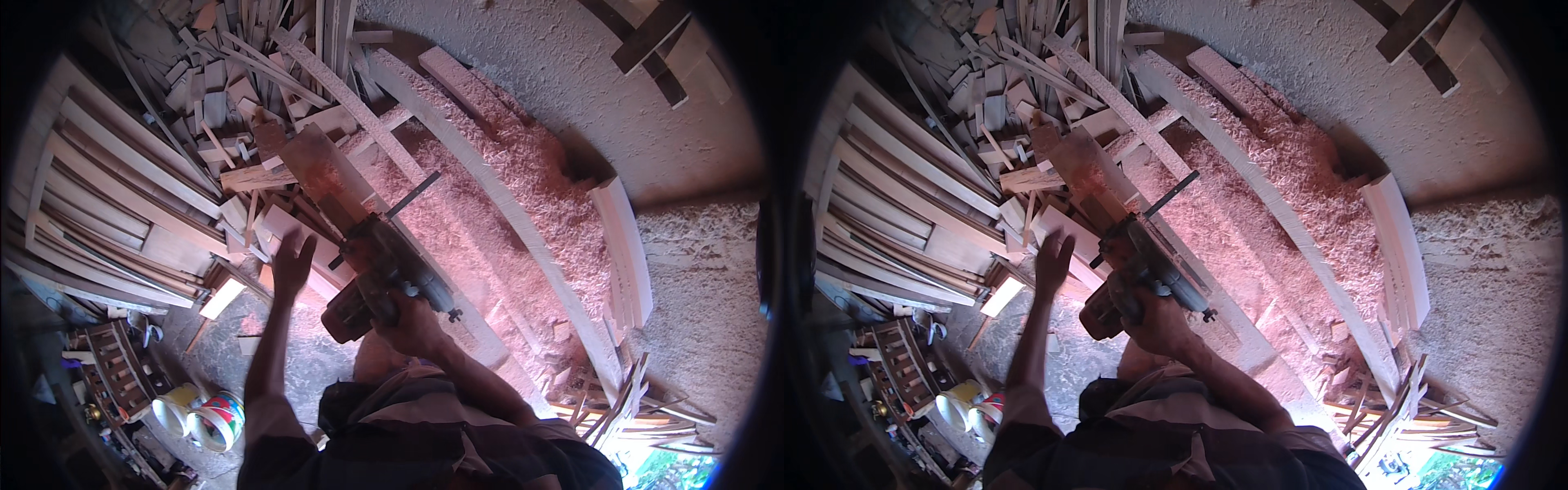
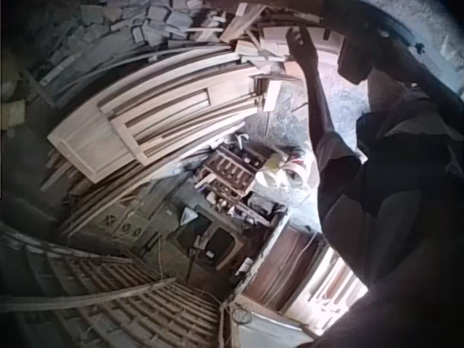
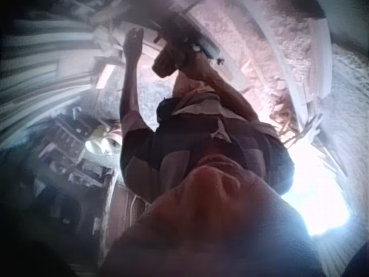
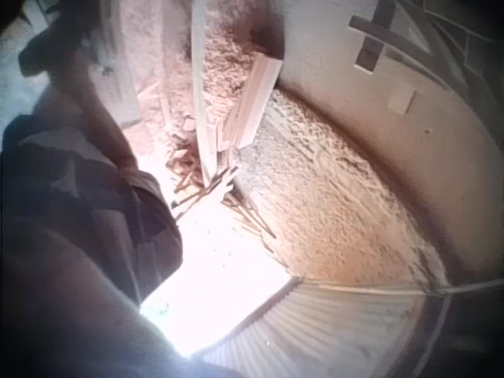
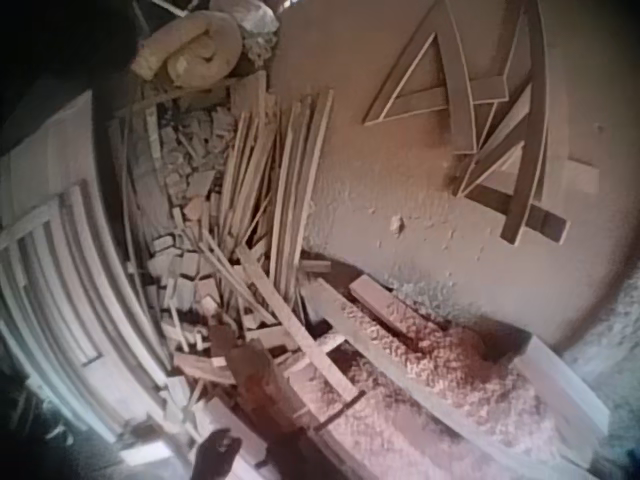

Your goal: The person uses a handheld circular saw to cut a long wooden plank into shorter pieces. They repeatedly position the plank, cut it, and move the cut sections aside in a cluttered workshop.

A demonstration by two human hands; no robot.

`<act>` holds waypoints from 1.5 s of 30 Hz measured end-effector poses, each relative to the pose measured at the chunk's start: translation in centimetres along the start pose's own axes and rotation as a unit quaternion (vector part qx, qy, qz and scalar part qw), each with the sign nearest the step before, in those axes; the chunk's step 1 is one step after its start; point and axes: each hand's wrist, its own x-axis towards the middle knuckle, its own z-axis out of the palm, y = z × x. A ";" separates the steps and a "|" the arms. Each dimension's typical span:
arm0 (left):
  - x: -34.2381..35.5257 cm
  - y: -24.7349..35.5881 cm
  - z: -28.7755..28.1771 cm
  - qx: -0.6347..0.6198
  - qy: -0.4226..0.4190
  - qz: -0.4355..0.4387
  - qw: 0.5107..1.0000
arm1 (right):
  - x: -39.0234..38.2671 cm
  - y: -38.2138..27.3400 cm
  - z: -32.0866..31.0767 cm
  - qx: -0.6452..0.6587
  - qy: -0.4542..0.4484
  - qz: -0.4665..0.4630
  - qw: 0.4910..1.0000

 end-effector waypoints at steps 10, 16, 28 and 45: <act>-14.8 7.6 2.0 -0.478 0.025 -0.314 0.820 | 2.6 -0.4 0.7 0.020 0.004 -0.027 0.999; -11.7 7.8 2.0 -0.521 0.085 -0.319 0.788 | 4.6 -1.2 1.3 0.037 -0.003 -0.040 0.999; -8.3 6.1 1.2 -0.526 0.097 -0.292 0.793 | 8.5 -2.5 2.3 0.034 -0.017 -0.041 0.998; -4.3 5.2 0.7 -0.537 0.112 -0.279 0.788 | 13.0 -2.7 4.2 0.048 0.006 -0.083 0.995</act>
